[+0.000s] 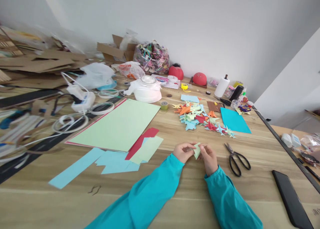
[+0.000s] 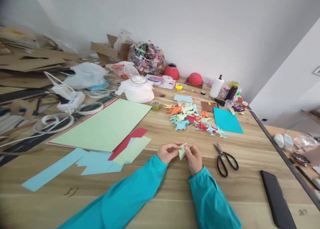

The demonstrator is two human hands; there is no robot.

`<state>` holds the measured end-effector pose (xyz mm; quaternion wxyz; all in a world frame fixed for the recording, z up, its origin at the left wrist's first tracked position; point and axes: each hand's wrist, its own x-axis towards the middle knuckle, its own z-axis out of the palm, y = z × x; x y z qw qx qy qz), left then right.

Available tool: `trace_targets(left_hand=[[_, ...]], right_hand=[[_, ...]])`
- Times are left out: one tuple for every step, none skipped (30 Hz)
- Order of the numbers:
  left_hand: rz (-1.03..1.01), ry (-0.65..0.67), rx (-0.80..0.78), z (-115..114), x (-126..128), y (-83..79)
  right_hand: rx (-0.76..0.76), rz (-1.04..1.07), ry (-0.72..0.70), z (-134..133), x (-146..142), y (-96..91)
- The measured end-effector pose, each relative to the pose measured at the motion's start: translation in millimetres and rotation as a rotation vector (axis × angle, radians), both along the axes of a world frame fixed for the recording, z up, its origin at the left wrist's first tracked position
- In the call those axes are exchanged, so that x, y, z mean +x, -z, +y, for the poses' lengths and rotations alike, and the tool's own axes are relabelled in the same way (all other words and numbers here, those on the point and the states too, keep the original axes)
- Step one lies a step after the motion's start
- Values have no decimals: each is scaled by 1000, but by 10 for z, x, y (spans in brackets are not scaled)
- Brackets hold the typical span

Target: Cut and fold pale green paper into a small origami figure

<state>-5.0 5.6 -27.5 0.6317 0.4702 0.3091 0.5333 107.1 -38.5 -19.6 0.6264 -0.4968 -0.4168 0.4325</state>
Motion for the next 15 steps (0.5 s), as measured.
trace_targets(left_hand=[[-3,-2,-13,8,-4,0],[-8,-2,-32,19,-8,0],[-14,-2,-55,30,-12,0],[-19,-5,-78,42,-15,2],[-20,-12,-97,53,-19,5],[-20,-23,-112,64,-21,9],[-18,-35,-120,74,-24,15],[-14,-46,-124,82,-25,22],[-10,-54,-125,88,-26,30],[-10,-61,-127,92,-26,38],[-14,-66,-126,95,-25,46],[-17,-72,-121,95,-23,53],[-16,-79,-106,94,-21,60],[-7,-87,-74,89,-17,66],[6,-93,-27,83,-13,71]], right_hand=[[0,-6,-1,1,-1,-6],[-1,-12,-3,2,-1,-9],[-3,-17,-7,4,0,-10],[-5,-20,-12,6,2,-8],[-6,-22,-17,8,3,-4],[-7,-23,-21,11,4,1],[-8,-22,-23,13,4,7],[-9,-19,-25,15,3,12],[-10,-15,-25,17,1,18],[-12,-10,-26,19,-2,22],[-12,-5,-27,20,-6,26],[-10,1,-27,20,-9,28],[-8,5,-29,20,-11,31],[-7,10,-29,18,-12,32],[-4,13,-30,16,-12,34]])
